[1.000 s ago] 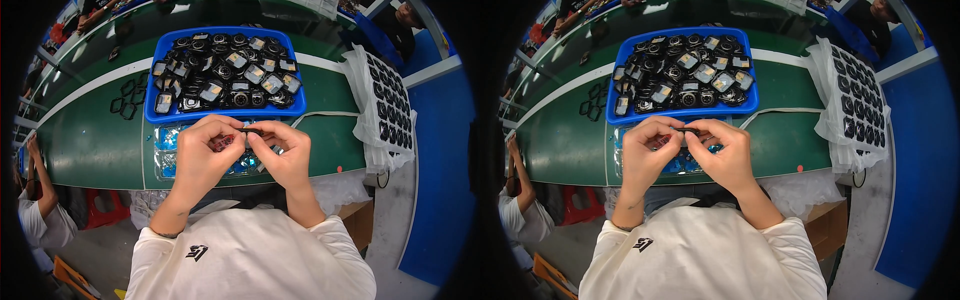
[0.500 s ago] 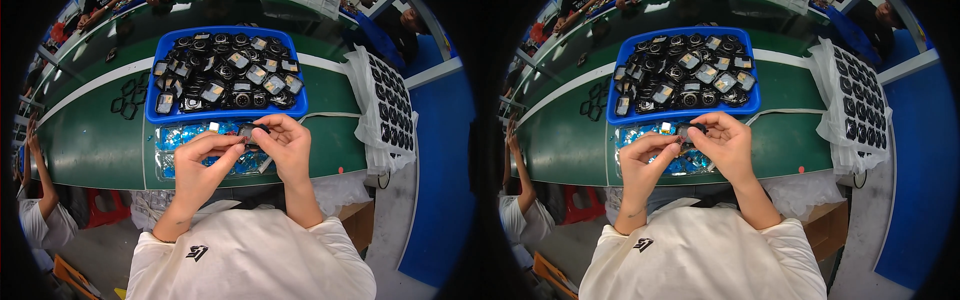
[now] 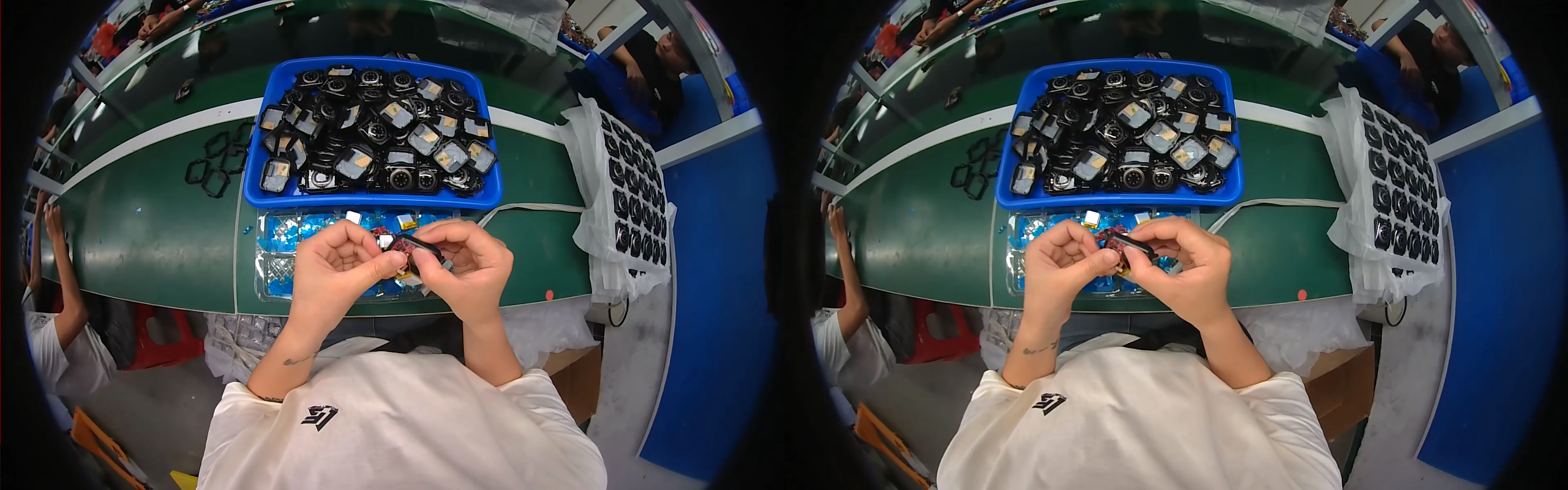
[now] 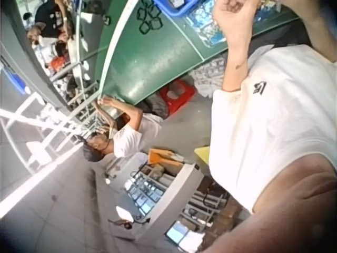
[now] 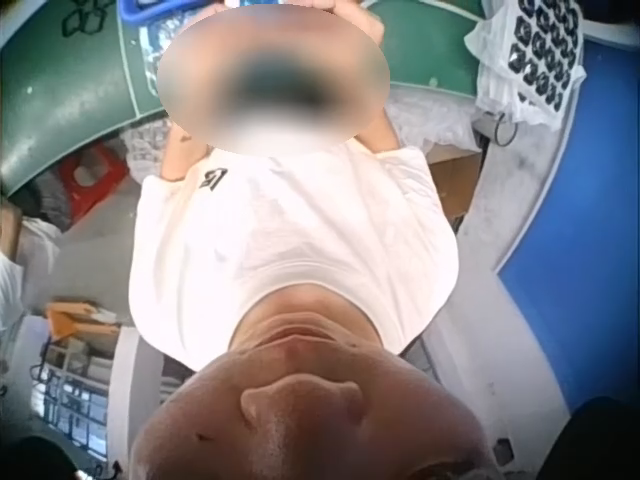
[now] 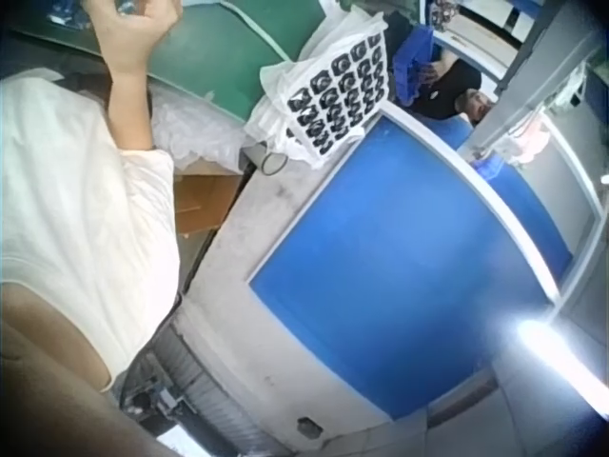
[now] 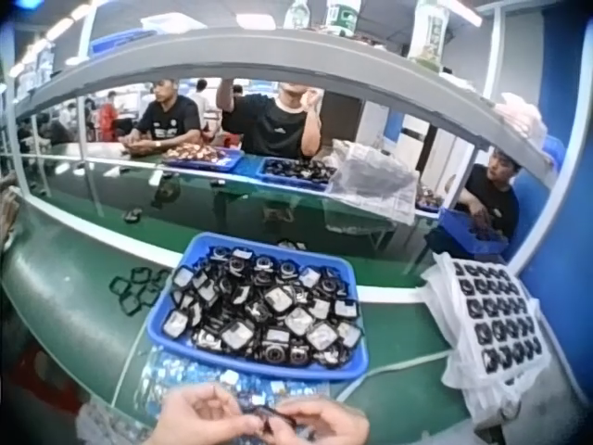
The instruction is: Assembling small electronic devices by installing batteries and connecting components on an assembly line.
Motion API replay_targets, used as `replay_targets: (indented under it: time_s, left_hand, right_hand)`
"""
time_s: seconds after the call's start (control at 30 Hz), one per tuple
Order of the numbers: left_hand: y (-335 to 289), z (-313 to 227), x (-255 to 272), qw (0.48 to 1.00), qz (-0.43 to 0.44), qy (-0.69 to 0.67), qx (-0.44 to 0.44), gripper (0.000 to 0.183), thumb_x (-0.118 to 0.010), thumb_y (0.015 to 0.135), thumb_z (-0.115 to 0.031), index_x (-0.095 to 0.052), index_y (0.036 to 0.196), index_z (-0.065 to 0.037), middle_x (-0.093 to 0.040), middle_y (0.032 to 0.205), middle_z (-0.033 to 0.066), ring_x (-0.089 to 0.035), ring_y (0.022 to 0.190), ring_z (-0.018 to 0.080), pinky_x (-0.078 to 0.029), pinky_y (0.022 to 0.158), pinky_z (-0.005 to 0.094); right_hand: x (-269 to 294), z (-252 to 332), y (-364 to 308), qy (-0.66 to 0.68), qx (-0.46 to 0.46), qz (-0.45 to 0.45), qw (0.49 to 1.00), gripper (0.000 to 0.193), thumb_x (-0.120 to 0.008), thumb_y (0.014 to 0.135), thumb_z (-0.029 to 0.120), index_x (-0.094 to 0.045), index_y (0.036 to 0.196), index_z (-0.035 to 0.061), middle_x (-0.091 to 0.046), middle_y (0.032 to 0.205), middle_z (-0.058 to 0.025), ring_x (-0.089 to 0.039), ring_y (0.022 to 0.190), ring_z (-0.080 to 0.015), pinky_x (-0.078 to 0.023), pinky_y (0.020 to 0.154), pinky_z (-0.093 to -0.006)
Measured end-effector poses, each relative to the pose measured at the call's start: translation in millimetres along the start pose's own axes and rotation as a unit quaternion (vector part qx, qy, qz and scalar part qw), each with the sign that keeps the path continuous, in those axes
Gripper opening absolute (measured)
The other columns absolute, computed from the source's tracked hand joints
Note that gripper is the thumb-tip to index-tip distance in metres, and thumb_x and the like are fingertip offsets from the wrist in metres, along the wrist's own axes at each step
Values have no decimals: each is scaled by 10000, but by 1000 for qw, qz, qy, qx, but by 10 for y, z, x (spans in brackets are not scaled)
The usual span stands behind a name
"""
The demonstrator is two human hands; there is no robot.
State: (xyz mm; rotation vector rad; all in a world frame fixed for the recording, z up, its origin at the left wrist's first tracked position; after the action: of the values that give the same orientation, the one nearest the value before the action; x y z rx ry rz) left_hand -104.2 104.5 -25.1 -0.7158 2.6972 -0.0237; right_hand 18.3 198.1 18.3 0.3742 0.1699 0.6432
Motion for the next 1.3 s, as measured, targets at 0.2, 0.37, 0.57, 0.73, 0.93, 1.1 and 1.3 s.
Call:
replay_targets:
  time_s: [0.2, 0.37, 0.57, 0.73, 0.93, 1.1, 1.3]
  left_hand:
    - [33, -59, -33, 998, 9, 46, -30, 169, -767, 741, -51, -657, 840, 32, -658, 745, 59, -607, 650, 59, -470, 576, 176]
    - [21, -247, -68, 969, 12, 215, -117, 162, -787, 706, -68, -691, 799, 24, -647, 713, 54, -576, 596, 62, -448, 549, 190]
    - [24, -277, -44, 983, 55, 159, -79, 304, -766, 691, 5, -667, 978, 32, -662, 796, 71, -602, 717, 94, -464, 644, 211]
    - [-41, -405, 129, 972, 15, 186, -142, 291, -760, 690, -46, -695, 974, -34, -668, 733, 28, -587, 671, 79, -425, 598, 215]
    - [-81, -420, 306, 970, -21, 198, -137, 223, -728, 723, -45, -702, 943, -23, -675, 739, 37, -587, 658, 84, -421, 595, 232]
    - [-119, -465, 468, 958, -85, 235, -143, 152, -718, 739, -33, -700, 889, -11, -667, 729, 51, -589, 659, 98, -424, 604, 234]
    - [-28, -493, 130, 861, -63, 436, -252, 170, -726, 690, -18, -701, 857, -25, -616, 712, 42, -522, 675, 178, -419, 591, 281]
  right_hand:
    - [-42, -17, 13, 31, -51, 61, 996, 165, -693, 765, -30, -631, 912, -71, -670, 897, -119, -661, 787, -149, -551, 706, -252]
    - [-52, -72, 104, -4, -88, 120, 989, 181, -730, 757, -8, -629, 900, -53, -658, 941, -121, -655, 832, -154, -554, 722, -261]
    - [12, -7, 616, -34, -117, 174, 977, 81, -677, 803, -11, -610, 831, -47, -675, 796, -129, -675, 756, -173, -558, 677, -275]
    - [839, -134, 1891, -158, -33, -39, 986, 119, -661, 817, 37, -582, 783, -45, -682, 783, -165, -671, 731, -183, -531, 645, -268]
    - [2670, -1534, 2688, -373, -122, -242, 887, 197, -794, 712, 170, -703, 770, 6, -674, 711, -60, -598, 564, -114, -482, 518, -242]
    - [2658, -1427, 2579, -506, -102, -253, 818, 254, -796, 654, 325, -731, 751, 99, -695, 726, -83, -672, 704, -227, -508, 700, -341]
    - [2105, -835, 2424, -328, -61, -181, 925, 227, -769, 737, 239, -713, 803, 29, -662, 730, -16, -566, 661, -73, -416, 593, -222]
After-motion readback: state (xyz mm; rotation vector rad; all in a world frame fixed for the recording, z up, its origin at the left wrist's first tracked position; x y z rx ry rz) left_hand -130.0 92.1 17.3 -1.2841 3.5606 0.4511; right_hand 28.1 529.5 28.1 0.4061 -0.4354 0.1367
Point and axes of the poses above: each hand's wrist, its own y-axis towards the middle knuckle, its own x-axis out of the back of the hand, z = x × y, the point moved 9 cm from there along y, towards the middle knuckle
